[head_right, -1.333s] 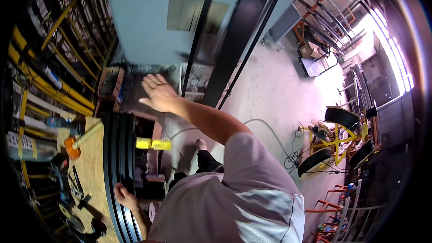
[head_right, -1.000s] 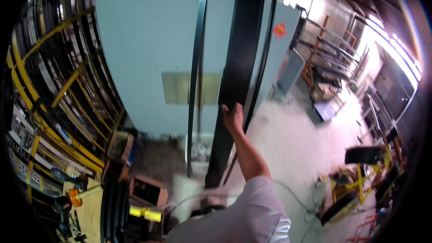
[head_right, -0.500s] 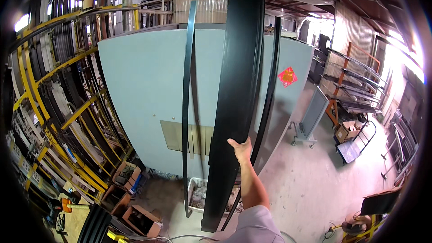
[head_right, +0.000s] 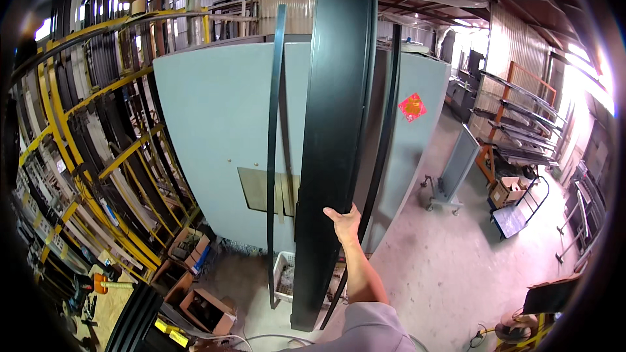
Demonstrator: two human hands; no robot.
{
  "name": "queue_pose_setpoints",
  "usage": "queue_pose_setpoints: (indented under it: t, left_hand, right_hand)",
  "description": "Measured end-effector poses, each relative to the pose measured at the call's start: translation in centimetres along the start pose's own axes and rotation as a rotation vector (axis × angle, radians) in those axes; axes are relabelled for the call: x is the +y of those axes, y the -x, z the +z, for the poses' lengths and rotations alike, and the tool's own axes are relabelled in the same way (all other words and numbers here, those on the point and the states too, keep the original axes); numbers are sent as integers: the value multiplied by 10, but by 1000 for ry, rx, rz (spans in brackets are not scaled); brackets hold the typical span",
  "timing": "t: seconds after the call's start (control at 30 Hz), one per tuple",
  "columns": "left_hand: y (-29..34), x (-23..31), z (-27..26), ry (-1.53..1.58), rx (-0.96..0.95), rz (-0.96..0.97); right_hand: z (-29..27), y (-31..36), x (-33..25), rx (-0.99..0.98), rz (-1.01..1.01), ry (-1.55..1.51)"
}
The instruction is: The person uses an angle grinder to smooth the edges of a metal frame, then marks the frame with a pen and applies a tool to a corner before carrying the frame through a workshop and placing it on a storage rack.
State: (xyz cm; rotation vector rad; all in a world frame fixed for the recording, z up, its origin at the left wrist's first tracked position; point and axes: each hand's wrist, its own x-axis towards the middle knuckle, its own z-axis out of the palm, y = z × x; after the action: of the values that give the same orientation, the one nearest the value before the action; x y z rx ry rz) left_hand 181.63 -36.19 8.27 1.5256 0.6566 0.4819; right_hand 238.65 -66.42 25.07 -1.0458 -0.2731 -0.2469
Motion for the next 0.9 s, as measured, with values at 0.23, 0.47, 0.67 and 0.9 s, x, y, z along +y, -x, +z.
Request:
queue_pose_setpoints:
  t: [0.23,0.47,0.67,0.9]
  left_hand:
    - [-27,97,44,-153,-193,219]
    - [-6,179,34,321,-144,625]
    - [135,163,-71,428,112,642]
    - [331,143,-211,950,557,377]
  right_hand:
    - [47,144,-69,-99,-7,193]
    - [134,314,-160,-518,35,412]
    - [251,458,-246,-1003,118,320]
    - [365,661,-298,-1593,-152,383]
